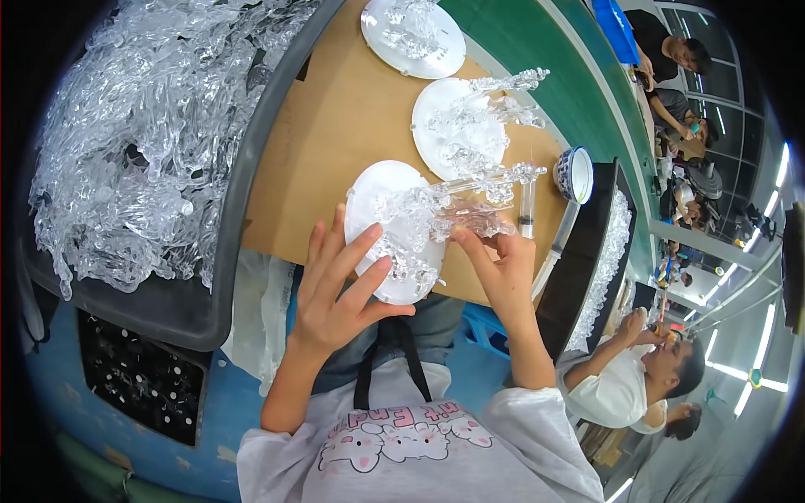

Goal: Assembling clear plastic decorative fixtures by gluing pieces onto a circular base using a syringe.

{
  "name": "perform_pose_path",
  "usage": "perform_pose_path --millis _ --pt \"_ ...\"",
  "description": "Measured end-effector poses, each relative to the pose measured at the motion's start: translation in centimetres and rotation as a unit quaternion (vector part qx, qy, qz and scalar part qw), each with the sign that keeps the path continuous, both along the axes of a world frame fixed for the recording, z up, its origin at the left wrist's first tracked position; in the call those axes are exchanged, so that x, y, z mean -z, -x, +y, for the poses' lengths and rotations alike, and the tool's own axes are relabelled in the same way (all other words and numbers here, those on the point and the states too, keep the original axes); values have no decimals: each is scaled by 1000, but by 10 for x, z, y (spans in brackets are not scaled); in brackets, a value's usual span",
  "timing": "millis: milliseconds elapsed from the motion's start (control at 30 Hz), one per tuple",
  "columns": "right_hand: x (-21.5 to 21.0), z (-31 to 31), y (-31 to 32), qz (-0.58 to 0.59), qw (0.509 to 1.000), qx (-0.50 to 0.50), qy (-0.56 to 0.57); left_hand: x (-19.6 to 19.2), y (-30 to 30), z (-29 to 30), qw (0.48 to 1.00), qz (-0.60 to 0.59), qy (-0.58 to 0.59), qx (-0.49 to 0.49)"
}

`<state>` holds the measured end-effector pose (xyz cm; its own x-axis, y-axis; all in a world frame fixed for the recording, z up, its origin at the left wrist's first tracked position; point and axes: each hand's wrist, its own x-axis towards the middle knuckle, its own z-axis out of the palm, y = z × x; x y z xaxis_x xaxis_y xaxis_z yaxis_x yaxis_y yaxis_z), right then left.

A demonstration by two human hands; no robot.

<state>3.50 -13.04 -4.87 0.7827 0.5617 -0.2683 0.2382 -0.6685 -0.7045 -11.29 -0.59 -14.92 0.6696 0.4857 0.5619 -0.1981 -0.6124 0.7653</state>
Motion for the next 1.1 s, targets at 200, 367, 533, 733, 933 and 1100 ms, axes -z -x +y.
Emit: perform_pose_path --millis 200,367,533,733,933,1100 --pt "13 -13 -18 -62 994 -78 -33 -4 -7 0 1000 -10 -5 13" --pt "13 -10 -10 -32 997 -30 -57 -20 -16 -7 921 -77 373 76" --pt "17 -16 -12 54 995 37 -80 -23 -17 -37 798 -73 567 192" --pt "16 -6 -7 86 986 41 -141 -22 -12 -52 781 13 595 187" --pt "20 -3 -8 -11 995 -5 -102 -25 -14 -51 736 9 663 134" --pt "37 -5 -4 -84 980 -34 -178 -18 -15 -54 699 -65 697 150"
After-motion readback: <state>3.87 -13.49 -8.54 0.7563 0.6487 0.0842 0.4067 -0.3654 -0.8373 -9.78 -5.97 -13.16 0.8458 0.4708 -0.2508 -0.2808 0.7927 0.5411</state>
